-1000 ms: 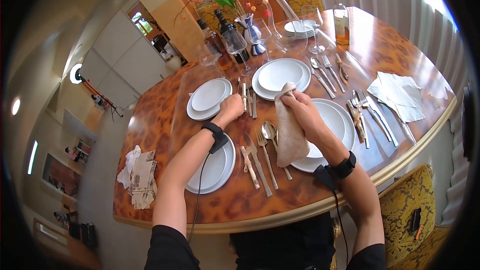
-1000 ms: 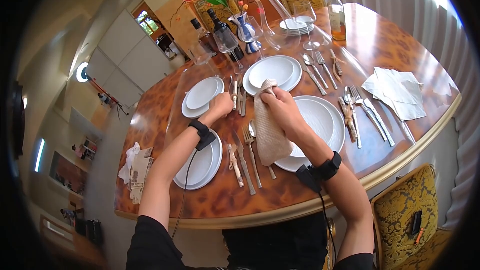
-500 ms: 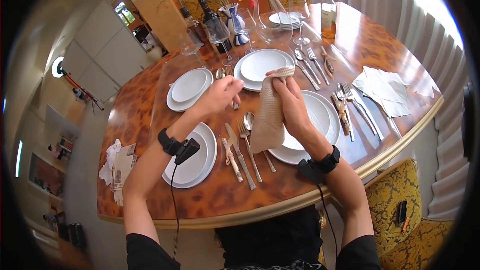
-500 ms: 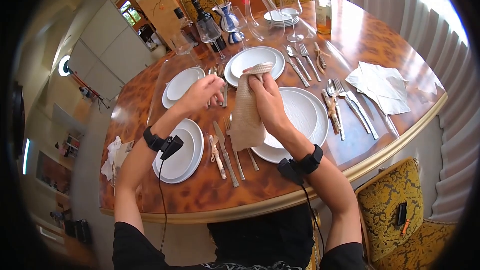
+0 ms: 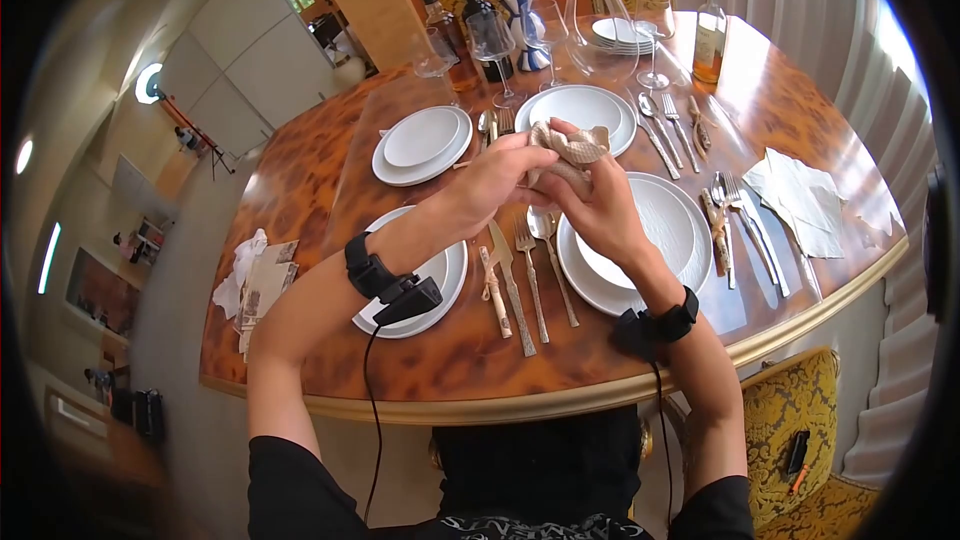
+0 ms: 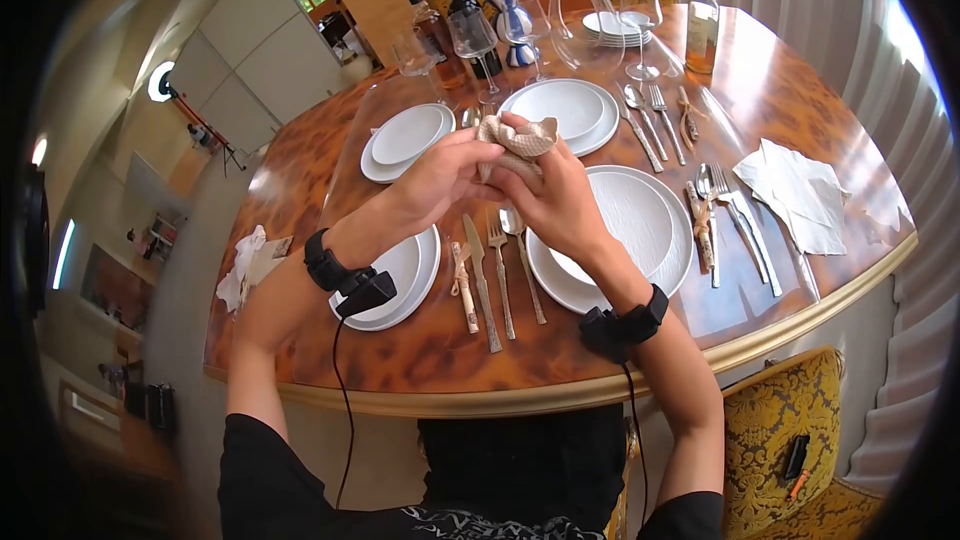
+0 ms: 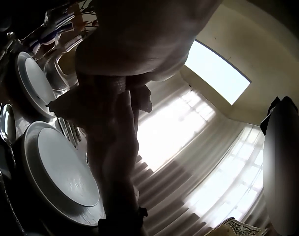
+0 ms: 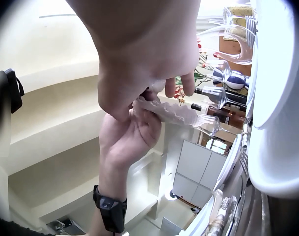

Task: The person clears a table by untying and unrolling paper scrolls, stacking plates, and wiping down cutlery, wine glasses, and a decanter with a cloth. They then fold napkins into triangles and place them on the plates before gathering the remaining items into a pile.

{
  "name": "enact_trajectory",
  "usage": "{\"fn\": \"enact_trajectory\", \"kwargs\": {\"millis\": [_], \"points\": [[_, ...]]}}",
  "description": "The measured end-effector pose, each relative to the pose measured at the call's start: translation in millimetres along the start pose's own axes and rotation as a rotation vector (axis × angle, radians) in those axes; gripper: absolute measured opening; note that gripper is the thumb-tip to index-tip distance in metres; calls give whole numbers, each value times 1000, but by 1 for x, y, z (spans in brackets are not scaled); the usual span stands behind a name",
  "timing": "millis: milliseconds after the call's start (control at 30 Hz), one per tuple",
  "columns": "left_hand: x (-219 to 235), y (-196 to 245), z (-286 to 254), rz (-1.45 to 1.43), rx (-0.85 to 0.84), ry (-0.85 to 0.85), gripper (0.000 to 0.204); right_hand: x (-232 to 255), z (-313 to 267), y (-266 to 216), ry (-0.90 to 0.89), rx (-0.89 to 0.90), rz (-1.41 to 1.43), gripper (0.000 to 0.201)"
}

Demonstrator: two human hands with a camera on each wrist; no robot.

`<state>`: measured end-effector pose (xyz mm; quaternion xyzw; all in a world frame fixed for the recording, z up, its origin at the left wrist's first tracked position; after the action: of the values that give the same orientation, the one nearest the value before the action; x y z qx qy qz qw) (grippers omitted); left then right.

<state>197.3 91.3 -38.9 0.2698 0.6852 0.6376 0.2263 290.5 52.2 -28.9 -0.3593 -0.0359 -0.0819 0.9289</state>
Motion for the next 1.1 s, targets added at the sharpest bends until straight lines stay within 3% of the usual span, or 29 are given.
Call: {"fn": "enact_trajectory", "kwargs": {"millis": [33, 67, 167, 233, 300, 433, 500, 633, 733, 967, 1100], "points": [[4, 5, -5, 1, -5, 14, 32, -4, 5, 4, -11, -48, 28, 52], [8, 12, -10, 16, -38, 29, 35, -7, 10, -8, -16, 61, -53, 46], [22, 32, -24, 91, -96, 70, 41, -21, 27, -8, 1, 39, 49, 42], [37, 41, -34, 79, -142, 110, 41, -29, 32, -21, 39, 135, -23, 38], [47, 44, -45, 50, -128, 88, 41, -38, 31, -6, 34, -23, 142, 35], [85, 60, -78, 380, -150, 253, 35, -50, 12, 15, -24, -178, 198, 27], [115, 69, -98, 433, -164, 353, 30, -53, 3, 25, -19, -320, 366, 28], [178, 84, -146, 423, -204, 550, 23, -43, -2, 24, -7, -355, 455, 29], [213, 91, -180, 433, -218, 636, 20, -43, -6, 42, 12, -475, 500, 28], [219, 105, -220, 483, -256, 760, 18, -37, -4, 57, 46, -424, 396, 28], [227, 110, -221, 506, -324, 698, 15, -36, -4, 53, 60, -445, 447, 32]]}}
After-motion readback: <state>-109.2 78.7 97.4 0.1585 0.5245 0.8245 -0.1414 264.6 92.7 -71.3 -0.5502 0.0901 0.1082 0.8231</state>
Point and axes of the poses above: each hand's wrist, its own z-axis towards the middle knuckle, its own x-axis out of the back of the hand, y = z × x, the point moved 10 cm from there along z, towards the middle knuckle, and after that the axes turned 1 degree about y, right-handed, at the moved point
